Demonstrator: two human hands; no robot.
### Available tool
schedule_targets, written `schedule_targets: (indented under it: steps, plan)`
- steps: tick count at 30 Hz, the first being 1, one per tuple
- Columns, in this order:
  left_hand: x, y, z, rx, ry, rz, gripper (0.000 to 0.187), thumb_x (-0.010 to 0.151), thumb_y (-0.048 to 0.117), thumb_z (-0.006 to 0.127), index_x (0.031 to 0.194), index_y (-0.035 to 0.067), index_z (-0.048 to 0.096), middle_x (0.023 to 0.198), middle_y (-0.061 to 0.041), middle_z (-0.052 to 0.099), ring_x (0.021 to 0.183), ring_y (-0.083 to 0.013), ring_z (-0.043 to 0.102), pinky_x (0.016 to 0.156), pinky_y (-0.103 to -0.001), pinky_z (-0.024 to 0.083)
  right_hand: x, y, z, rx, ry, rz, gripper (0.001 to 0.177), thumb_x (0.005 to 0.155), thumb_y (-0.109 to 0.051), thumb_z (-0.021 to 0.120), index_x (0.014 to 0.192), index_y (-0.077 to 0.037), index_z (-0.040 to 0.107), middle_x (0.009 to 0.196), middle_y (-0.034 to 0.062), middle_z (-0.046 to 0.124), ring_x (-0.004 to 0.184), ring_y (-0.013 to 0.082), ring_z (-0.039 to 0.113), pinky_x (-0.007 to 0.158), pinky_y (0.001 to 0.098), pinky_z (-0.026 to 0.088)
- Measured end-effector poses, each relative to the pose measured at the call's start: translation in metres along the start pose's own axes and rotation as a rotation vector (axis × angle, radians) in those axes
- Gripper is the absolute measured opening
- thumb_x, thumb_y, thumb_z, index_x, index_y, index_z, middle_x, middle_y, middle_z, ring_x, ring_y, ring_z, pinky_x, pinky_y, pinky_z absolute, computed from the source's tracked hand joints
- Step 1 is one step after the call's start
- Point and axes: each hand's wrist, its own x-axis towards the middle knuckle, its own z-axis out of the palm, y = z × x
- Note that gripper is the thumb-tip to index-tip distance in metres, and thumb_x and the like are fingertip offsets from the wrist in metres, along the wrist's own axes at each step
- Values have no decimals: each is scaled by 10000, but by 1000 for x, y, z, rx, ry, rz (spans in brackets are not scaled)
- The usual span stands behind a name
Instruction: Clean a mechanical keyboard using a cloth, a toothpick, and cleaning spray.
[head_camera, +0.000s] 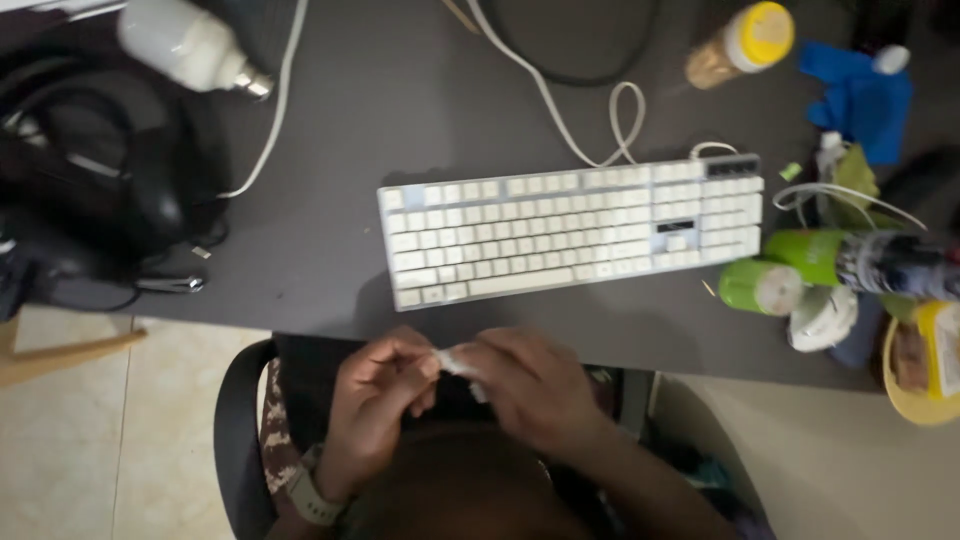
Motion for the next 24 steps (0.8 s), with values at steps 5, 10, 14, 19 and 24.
schedule_targets:
  steps: [5,10,14,19,24]
  plan:
    - [4,42,19,831,293,549,301,898,145,805,1147,28,685,1065,-94,684,912,-214,653,773,-347,542,35,15,-15,-90,-165,117,433,830,42,631,1229,-113,693,1129,93,654,930,268,685,756,361,571]
    - [37,49,6,1129,232,854,822,816,263,859,1463,-19,437,1478,-214,543,1387,-422,509,1157,-540,405,73,17,-7,-228,-235,6,318,864,-41,683,1180,-65,663,1074,93,626,989,287,651,779,387,547]
    - [54,59,-4,1159,91,791,957,809,183,856,1573,15,305,1583,-101,493,1504,-334,420,1282,-539,236,93,14,10,-270,-333,-164,311,830,-85,710,1131,-30,657,998,92,594,939,282,638,731,400,541]
    - [65,62,-15,1122,-54,786,965,780,97,824,1587,35,298,1574,-49,532,1541,-278,393,1304,-513,237,98,16,21,-255,-408,-223,305,775,-72,697,1071,-17,655,986,102,580,929,286,627,718,402,540]
    - [66,58,-19,1129,-97,775,903,834,100,811,1588,45,316,1551,-39,550,1527,-235,412,1303,-486,240,98,16,15,-373,-472,-271,329,820,-119,655,1129,-7,635,1005,116,572,971,275,622,731,385,542]
